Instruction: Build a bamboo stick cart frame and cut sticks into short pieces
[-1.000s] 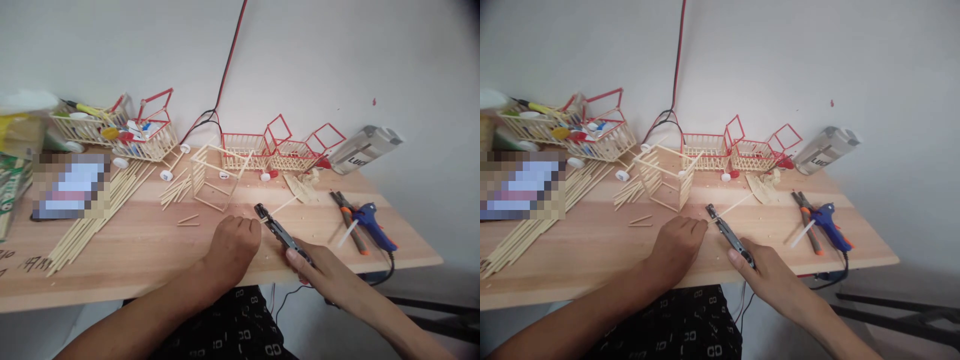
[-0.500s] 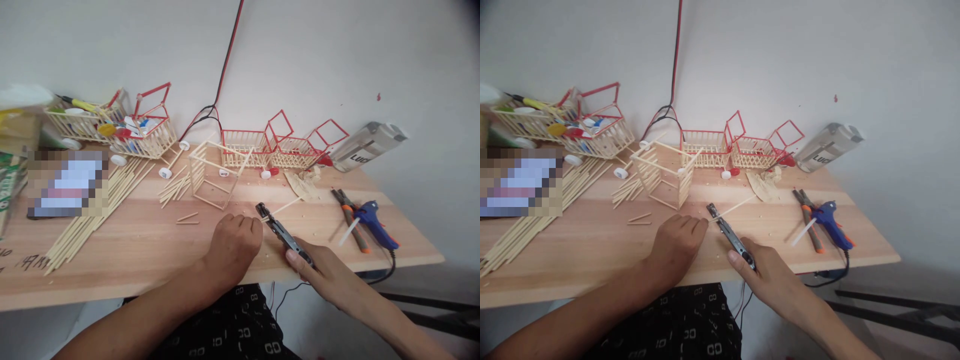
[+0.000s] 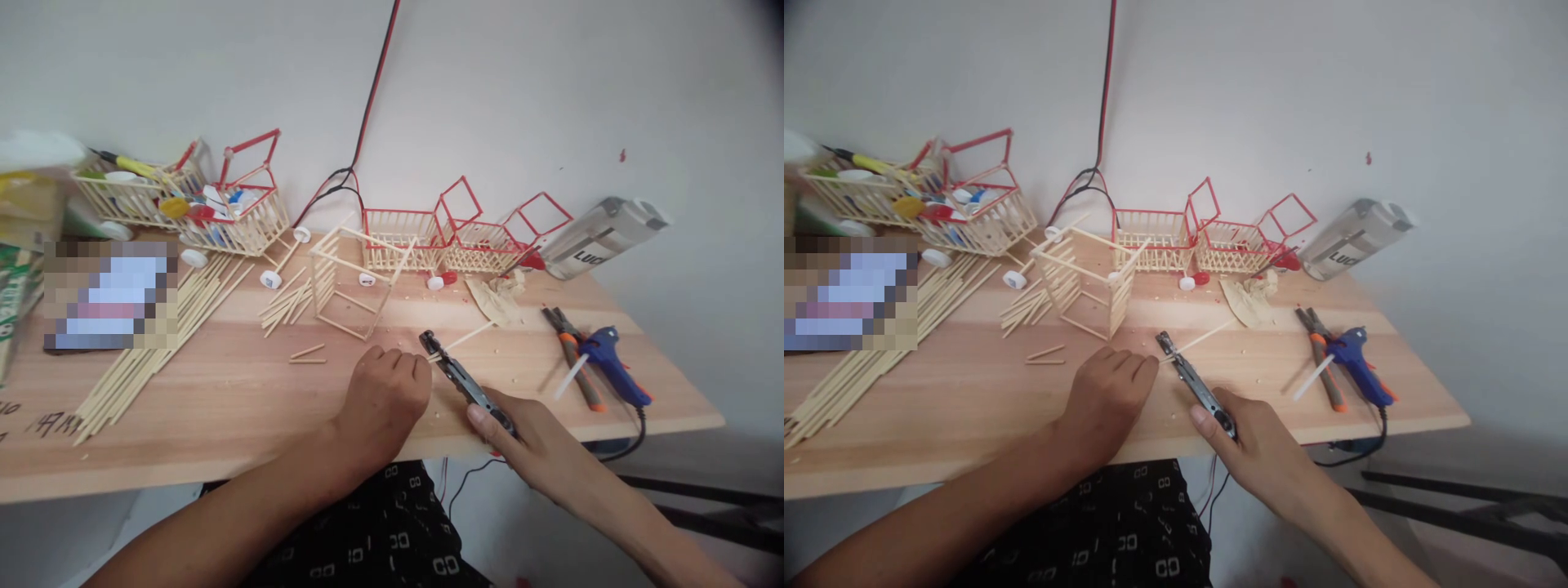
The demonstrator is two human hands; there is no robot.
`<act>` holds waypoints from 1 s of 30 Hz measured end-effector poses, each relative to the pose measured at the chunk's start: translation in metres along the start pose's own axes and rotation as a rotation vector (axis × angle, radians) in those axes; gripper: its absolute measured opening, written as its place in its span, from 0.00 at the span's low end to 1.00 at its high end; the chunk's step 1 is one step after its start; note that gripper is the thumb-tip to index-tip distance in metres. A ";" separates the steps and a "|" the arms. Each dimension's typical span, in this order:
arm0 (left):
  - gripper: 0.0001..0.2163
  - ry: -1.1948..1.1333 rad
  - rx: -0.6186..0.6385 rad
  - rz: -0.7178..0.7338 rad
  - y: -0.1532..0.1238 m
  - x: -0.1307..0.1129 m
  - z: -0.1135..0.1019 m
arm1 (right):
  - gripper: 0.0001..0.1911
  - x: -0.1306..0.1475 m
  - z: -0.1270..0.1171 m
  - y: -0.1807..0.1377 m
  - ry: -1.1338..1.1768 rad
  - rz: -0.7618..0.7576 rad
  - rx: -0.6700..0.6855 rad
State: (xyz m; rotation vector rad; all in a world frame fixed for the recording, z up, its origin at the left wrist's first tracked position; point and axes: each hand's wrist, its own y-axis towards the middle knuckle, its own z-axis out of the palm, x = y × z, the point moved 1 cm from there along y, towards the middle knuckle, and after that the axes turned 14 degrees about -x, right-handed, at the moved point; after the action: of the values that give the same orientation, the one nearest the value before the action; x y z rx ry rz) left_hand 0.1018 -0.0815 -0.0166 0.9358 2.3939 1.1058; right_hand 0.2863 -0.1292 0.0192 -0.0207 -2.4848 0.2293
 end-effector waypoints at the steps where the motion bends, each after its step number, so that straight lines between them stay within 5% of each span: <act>1: 0.09 -0.004 -0.001 0.001 0.000 0.000 0.000 | 0.29 0.000 0.000 0.000 -0.006 0.002 -0.002; 17: 0.10 -0.032 0.070 0.001 -0.006 -0.006 0.003 | 0.25 -0.001 0.006 0.003 -0.079 -0.052 -0.003; 30: 0.08 -0.093 0.408 -0.119 -0.002 -0.006 0.002 | 0.26 -0.008 0.010 0.010 -0.140 -0.031 0.022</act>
State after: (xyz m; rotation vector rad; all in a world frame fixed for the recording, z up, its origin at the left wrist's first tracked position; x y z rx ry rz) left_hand 0.1061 -0.0854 -0.0191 0.9265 2.6065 0.5257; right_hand 0.2866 -0.1218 0.0047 0.0450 -2.6199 0.2522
